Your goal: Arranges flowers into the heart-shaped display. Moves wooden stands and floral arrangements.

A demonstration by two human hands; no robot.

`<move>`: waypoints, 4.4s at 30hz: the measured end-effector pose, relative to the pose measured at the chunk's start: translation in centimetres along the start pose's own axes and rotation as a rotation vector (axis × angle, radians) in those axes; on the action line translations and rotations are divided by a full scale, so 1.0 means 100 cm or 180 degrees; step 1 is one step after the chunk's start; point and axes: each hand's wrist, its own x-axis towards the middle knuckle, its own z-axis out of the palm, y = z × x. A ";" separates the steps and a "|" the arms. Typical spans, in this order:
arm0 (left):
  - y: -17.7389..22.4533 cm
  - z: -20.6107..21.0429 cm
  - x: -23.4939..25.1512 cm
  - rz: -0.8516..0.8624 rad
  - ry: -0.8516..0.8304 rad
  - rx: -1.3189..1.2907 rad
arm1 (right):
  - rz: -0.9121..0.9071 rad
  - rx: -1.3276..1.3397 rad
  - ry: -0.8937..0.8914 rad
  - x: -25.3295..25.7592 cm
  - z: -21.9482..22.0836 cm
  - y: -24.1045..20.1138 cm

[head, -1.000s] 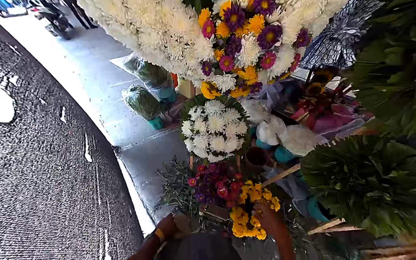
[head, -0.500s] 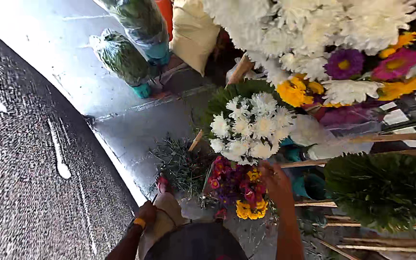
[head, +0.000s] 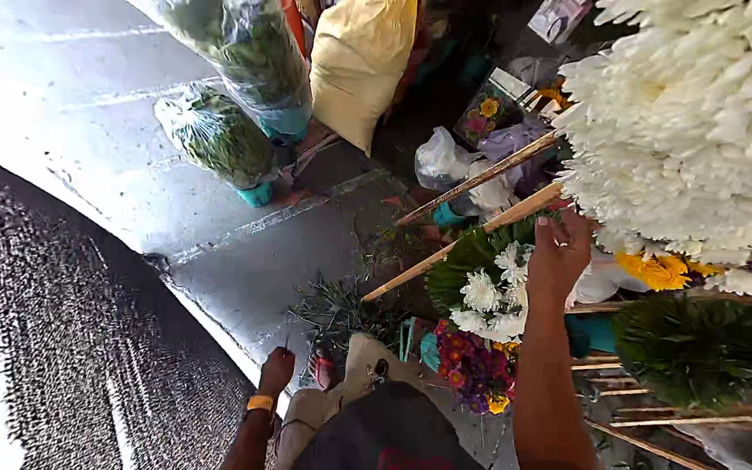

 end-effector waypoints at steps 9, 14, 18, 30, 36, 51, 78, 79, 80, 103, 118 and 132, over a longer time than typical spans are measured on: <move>0.296 -0.072 0.068 0.1442 -0.0515 0.0427 | 0.0199 -0.0153 0.0587 0.033 0.057 0.011; 0.461 -0.045 0.092 0.2560 -0.0666 0.0631 | 0.0426 0.0327 0.0955 0.064 0.085 0.035; 0.606 -0.017 0.090 0.3499 -0.0995 0.0965 | 0.0887 0.0279 0.1906 0.095 0.119 0.022; 0.782 0.093 0.098 0.5668 -0.2004 0.2449 | 0.1564 0.0218 0.3026 0.111 0.130 0.020; 0.821 0.102 0.108 0.5762 -0.2228 0.2778 | 0.1517 0.0255 0.3115 0.132 0.138 0.026; 0.987 0.093 0.220 0.5649 -0.2029 0.3057 | 0.1721 0.0104 0.3365 0.260 0.216 0.056; 1.005 0.080 0.237 0.5496 -0.1913 0.2812 | 0.1674 0.0053 0.3260 0.280 0.249 0.048; 1.005 0.078 0.238 0.5445 -0.1886 0.2835 | 0.1631 0.0068 0.3200 0.282 0.250 0.049; 1.004 0.076 0.239 0.5396 -0.1843 0.2864 | 0.1583 0.0096 0.3125 0.286 0.252 0.050; 0.516 -0.114 0.372 0.2565 -0.1834 0.5883 | 0.3817 0.0945 0.1589 -0.213 0.301 0.003; 0.424 0.238 0.152 0.2557 -0.2586 0.5078 | 0.6166 0.1037 0.3320 -0.476 0.246 -0.023; 0.220 0.382 0.070 -0.0268 -0.1972 0.1707 | 0.5784 0.0845 0.2073 -0.528 -0.034 0.242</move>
